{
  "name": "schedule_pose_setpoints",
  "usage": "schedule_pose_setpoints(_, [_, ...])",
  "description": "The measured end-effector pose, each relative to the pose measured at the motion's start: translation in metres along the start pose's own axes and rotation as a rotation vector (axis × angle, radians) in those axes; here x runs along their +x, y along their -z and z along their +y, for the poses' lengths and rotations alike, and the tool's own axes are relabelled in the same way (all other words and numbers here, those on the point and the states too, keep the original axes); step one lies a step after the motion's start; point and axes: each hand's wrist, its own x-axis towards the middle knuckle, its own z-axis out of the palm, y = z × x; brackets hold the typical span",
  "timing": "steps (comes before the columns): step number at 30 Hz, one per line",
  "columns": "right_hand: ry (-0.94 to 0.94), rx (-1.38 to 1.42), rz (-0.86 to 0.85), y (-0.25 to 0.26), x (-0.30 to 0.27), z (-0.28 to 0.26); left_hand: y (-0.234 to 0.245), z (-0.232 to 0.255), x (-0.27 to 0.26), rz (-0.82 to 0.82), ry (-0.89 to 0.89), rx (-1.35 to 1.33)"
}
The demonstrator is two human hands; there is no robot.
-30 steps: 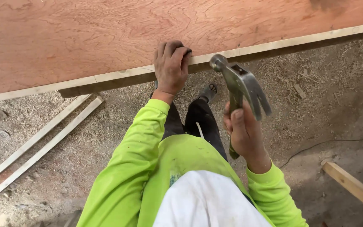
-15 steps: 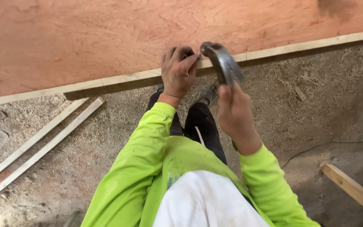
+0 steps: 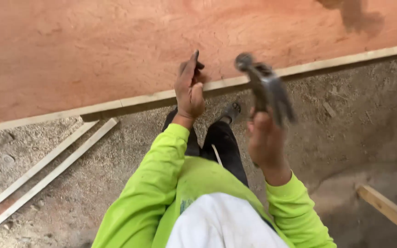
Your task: Hammering small nails into a plywood board to secure it to a frame.
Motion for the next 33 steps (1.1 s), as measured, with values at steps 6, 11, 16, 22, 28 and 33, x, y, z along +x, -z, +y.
schedule_pose_setpoints(6, [0.232,0.219,0.15,-0.02,0.018,0.044,0.005,0.004,0.006,-0.021,-0.035,-0.125])
schedule_pose_setpoints(11, [0.213,0.093,0.122,-0.021,0.02,0.002,0.005,-0.003,0.001,0.003,-0.07,-0.061])
schedule_pose_setpoints(16, [0.272,-0.058,0.167,-0.029,0.011,0.041,0.014,-0.011,0.006,-0.004,0.085,-0.283])
schedule_pose_setpoints(22, [0.247,-0.159,0.082,-0.01,0.035,0.005,0.009,0.014,0.066,0.065,0.277,-0.495])
schedule_pose_setpoints(28, [0.197,-0.355,0.023,0.013,0.058,0.041,-0.115,0.084,0.145,-0.149,0.031,-0.138])
schedule_pose_setpoints(33, [0.088,-0.233,-0.115,0.026,0.061,0.049,-0.255,0.082,0.221,-0.266,-0.47,0.245])
